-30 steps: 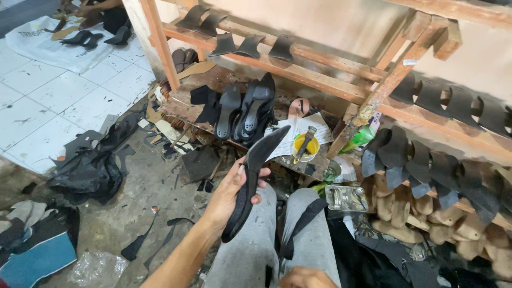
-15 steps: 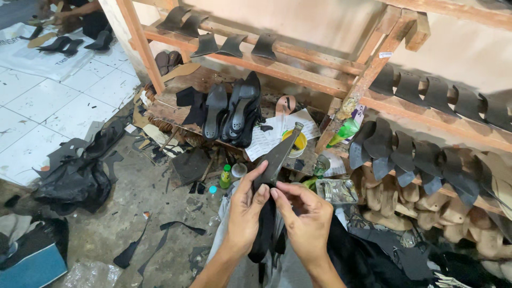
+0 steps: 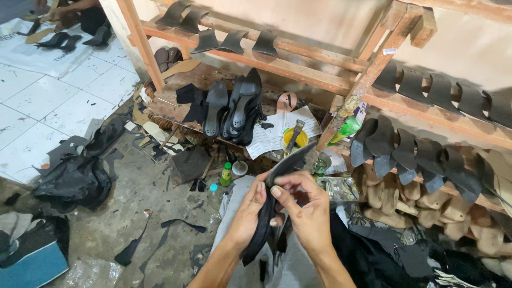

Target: The person sits on the floor and repeatedly picks up black shoe sole parts from a wooden rack. They align a thin black strip along the edge of each sole, trim the excess with red-handled scissors, and then place the trimmed sole back on the rack. The process is repeated for several units.

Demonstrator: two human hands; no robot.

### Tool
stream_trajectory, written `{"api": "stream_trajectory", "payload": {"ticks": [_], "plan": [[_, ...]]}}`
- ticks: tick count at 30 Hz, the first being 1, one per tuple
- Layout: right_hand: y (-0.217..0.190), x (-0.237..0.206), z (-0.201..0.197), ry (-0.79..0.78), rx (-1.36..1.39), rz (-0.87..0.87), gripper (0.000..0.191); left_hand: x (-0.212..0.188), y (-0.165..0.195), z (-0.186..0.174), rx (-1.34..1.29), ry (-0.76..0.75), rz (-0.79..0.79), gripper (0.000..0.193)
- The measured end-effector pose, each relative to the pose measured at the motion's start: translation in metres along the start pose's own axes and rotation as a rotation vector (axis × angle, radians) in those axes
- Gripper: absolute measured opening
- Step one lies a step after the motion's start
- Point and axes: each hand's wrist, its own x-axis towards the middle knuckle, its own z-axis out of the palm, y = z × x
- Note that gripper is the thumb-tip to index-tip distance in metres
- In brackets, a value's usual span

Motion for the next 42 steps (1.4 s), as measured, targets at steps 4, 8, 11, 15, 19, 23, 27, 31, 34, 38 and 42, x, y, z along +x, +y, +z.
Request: {"api": "stream_trajectory", "payload": {"ticks": [4,8,11,15,19,23,27,31,34,38,42], "plan": [[-0.003,0.014,-0.004,0.050,0.234,-0.033,0.046,-0.003,0.008,0.009,-0.171,-0.225,-0.216,0.053],[0.003,0.021,-0.014,0.024,0.304,-0.025,0.023,-0.001,0.013,0.010,0.205,0.024,-0.139,0.050],[0.003,0.020,-0.018,0.035,0.291,-0.077,0.020,0.002,0.013,0.003,0.264,0.073,0.003,0.037],[-0.005,0.015,-0.015,0.027,0.179,-0.115,0.018,0.001,0.017,-0.005,0.274,0.042,0.021,0.019],[-0.015,0.010,-0.008,0.068,0.105,-0.109,0.018,0.000,0.026,-0.005,0.270,0.030,-0.041,0.013],[-0.021,0.008,-0.005,0.041,0.053,-0.130,0.019,0.002,0.026,-0.003,0.543,0.051,0.031,0.012],[-0.022,0.006,-0.005,0.015,-0.135,-0.229,0.021,0.003,0.024,-0.011,0.651,0.044,0.051,0.013],[-0.018,0.008,-0.002,0.010,-0.208,-0.297,0.023,0.002,0.021,-0.018,0.669,0.095,0.074,0.021],[-0.015,0.015,0.000,-0.016,-0.176,-0.220,0.021,0.001,0.013,-0.014,0.495,0.111,0.065,0.011],[-0.010,0.034,0.001,-0.089,-0.060,-0.012,0.023,-0.001,0.012,-0.005,0.529,0.127,0.110,0.035],[0.000,0.040,-0.003,-0.147,0.383,0.256,0.037,0.007,0.024,-0.001,0.558,0.279,0.301,0.034]]}}
